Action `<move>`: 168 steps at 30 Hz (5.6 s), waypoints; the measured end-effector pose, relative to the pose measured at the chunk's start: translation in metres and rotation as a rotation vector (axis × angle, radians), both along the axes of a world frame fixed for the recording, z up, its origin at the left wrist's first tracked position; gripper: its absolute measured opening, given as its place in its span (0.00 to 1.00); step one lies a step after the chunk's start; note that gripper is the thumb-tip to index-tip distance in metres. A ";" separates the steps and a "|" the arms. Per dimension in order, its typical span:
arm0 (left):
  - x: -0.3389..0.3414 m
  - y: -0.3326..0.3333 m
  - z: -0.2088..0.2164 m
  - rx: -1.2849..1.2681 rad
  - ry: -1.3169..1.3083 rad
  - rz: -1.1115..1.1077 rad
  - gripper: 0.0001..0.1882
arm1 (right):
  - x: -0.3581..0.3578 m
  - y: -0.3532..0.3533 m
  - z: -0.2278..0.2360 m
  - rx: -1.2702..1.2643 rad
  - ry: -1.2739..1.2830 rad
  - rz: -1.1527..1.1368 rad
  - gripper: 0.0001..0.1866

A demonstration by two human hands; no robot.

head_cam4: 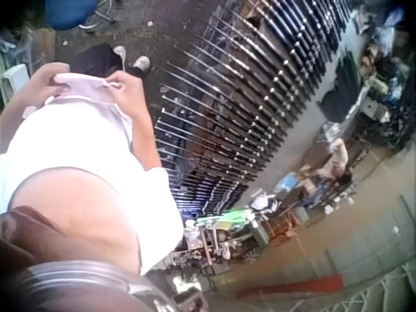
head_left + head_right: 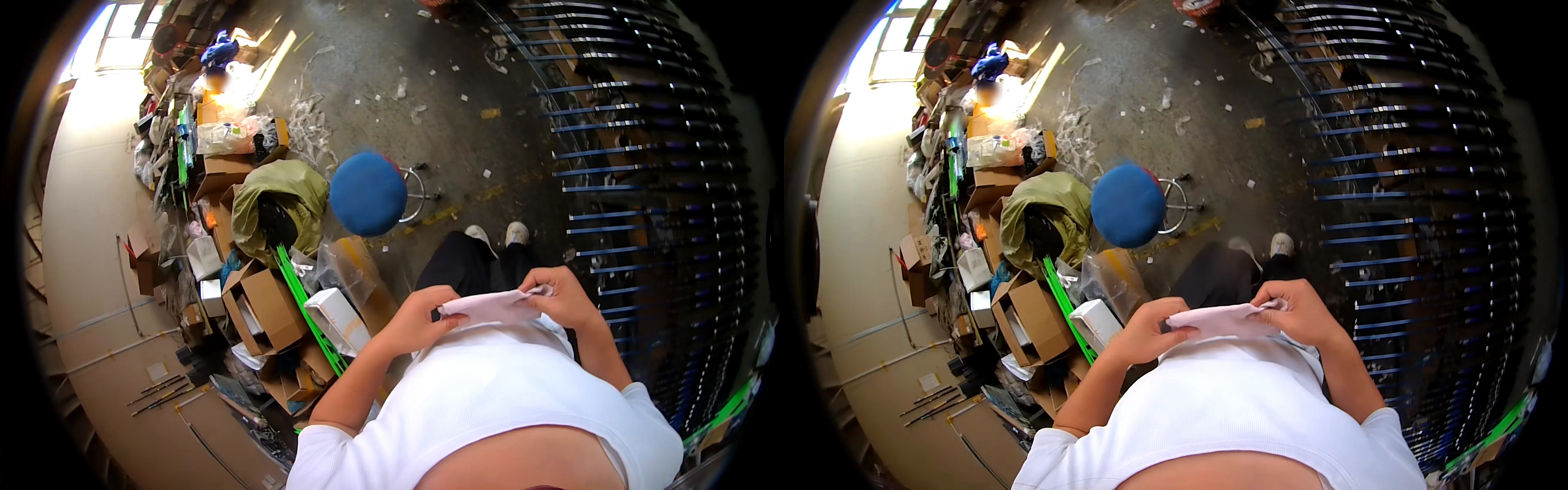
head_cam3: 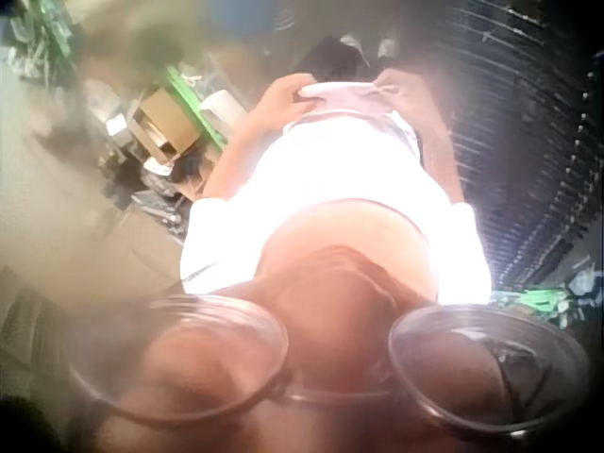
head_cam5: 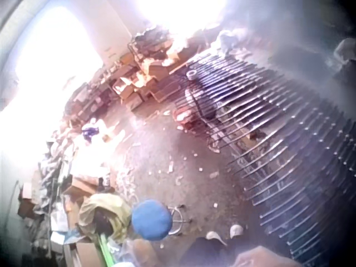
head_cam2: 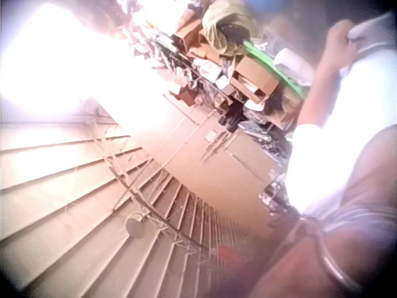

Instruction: The person wipes the tips of several fishing rods with a white cloth in a workshop. They then walk to a rack, pick up a rod, and continue wiping it before placing it back. The person also retrieves a small item from a plastic bag on a table.

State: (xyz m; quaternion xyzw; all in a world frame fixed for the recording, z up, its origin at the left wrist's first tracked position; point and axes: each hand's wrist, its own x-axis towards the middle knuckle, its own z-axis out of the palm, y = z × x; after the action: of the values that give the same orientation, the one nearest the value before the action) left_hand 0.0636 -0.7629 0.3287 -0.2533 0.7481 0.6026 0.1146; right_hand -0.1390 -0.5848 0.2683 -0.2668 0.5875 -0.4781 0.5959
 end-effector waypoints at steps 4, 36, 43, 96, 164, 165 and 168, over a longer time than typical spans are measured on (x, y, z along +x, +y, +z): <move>-0.023 -0.032 -0.007 0.030 -0.026 0.080 0.05 | -0.027 -0.039 0.002 -0.011 0.142 -0.045 0.05; -0.269 -0.720 -0.006 -0.296 0.184 -0.078 0.13 | -0.250 -0.710 -0.019 -0.089 -0.069 -0.389 0.05; -0.327 -0.859 -0.015 -0.603 -0.142 -0.250 0.16 | -0.366 -0.858 -0.014 -0.157 0.009 -0.551 0.08; -0.830 -1.322 -0.104 -0.533 -0.015 -1.136 0.14 | -0.678 -1.134 -0.059 0.557 0.659 -1.150 0.09; -0.819 -1.100 -0.195 -0.507 0.307 -1.719 0.11 | -0.557 -1.132 -0.116 0.932 0.578 -0.794 0.18; -0.830 -1.091 -0.198 -0.497 0.322 -1.636 0.13 | -0.567 -1.122 -0.122 0.874 0.664 -0.908 0.19; -0.877 -1.064 -0.216 -0.324 0.589 -1.297 0.16 | -0.603 -1.090 -0.127 0.926 0.898 -0.980 0.20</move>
State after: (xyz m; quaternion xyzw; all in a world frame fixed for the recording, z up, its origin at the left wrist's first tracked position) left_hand -0.8137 -1.8266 0.1126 0.3997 0.8272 0.3383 0.2037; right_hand -0.7421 -1.6748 0.1412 0.1281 0.9591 -0.2405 0.0761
